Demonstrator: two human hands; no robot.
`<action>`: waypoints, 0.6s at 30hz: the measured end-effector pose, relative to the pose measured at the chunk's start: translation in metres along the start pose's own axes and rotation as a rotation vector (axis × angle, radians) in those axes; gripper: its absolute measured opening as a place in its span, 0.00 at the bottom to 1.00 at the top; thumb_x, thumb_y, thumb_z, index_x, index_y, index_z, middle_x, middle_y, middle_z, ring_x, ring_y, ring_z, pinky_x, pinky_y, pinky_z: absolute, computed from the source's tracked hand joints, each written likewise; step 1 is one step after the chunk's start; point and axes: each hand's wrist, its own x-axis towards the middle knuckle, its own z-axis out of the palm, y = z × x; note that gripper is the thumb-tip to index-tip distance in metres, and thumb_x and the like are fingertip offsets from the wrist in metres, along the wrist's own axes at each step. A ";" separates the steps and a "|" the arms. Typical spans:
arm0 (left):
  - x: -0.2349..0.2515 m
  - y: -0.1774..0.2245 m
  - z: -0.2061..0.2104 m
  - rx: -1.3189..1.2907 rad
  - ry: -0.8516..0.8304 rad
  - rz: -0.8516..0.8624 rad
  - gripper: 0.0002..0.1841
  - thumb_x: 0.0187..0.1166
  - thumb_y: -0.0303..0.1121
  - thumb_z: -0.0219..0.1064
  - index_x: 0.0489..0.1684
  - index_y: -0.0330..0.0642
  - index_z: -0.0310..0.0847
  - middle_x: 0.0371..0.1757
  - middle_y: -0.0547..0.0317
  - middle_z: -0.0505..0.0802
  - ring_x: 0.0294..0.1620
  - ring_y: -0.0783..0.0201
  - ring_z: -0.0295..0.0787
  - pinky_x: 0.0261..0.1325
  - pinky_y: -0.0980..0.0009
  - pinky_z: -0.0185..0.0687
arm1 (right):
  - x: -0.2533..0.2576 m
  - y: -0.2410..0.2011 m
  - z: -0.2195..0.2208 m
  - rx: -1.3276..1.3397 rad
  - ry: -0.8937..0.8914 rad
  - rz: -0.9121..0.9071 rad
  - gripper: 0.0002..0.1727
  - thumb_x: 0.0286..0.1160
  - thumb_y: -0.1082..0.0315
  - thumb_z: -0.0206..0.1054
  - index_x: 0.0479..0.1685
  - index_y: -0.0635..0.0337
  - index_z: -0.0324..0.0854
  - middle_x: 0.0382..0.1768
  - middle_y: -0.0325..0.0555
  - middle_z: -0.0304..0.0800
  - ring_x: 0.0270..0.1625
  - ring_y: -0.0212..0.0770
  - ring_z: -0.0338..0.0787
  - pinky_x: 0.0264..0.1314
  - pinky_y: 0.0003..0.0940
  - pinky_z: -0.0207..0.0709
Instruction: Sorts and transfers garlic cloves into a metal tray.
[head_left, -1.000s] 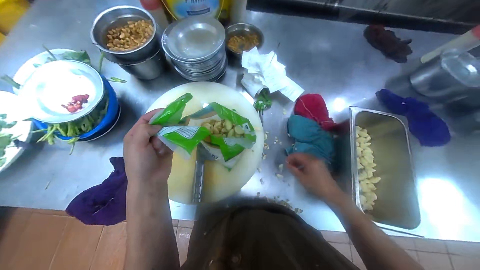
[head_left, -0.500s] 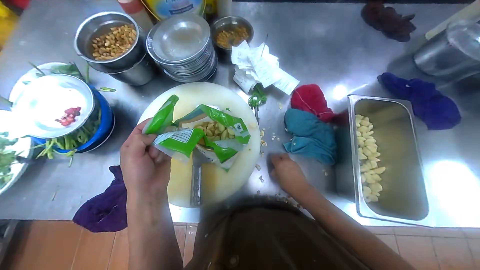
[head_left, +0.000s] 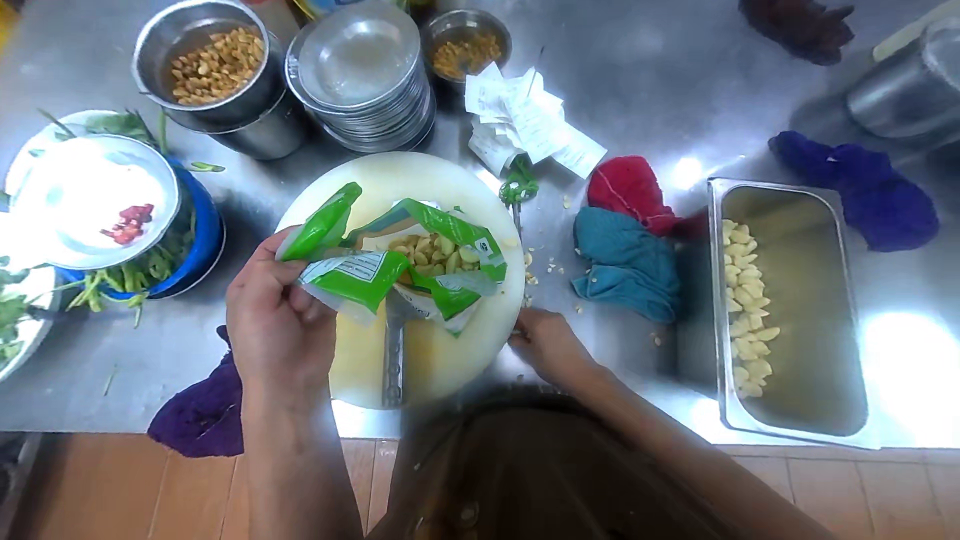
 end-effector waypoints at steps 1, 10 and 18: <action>-0.001 -0.001 -0.001 0.001 -0.007 0.005 0.16 0.79 0.24 0.45 0.44 0.48 0.81 0.15 0.75 0.73 0.09 0.83 0.61 0.13 0.89 0.60 | 0.001 0.001 -0.003 -0.029 -0.025 0.036 0.10 0.75 0.67 0.73 0.46 0.66 0.86 0.41 0.56 0.90 0.47 0.54 0.92 0.53 0.52 0.86; -0.003 0.000 -0.014 0.054 -0.103 0.038 0.18 0.80 0.24 0.46 0.54 0.50 0.82 0.18 0.74 0.78 0.09 0.84 0.62 0.13 0.90 0.60 | -0.020 -0.049 -0.114 0.284 0.374 -0.184 0.09 0.71 0.72 0.70 0.48 0.60 0.87 0.34 0.42 0.90 0.27 0.34 0.89 0.30 0.33 0.88; 0.017 0.012 -0.004 0.100 -0.251 0.060 0.25 0.70 0.21 0.46 0.62 0.49 0.80 0.22 0.74 0.82 0.09 0.84 0.64 0.13 0.89 0.63 | 0.042 -0.167 -0.134 -0.208 -0.001 -0.659 0.11 0.77 0.74 0.65 0.54 0.59 0.87 0.45 0.48 0.89 0.51 0.46 0.89 0.52 0.41 0.83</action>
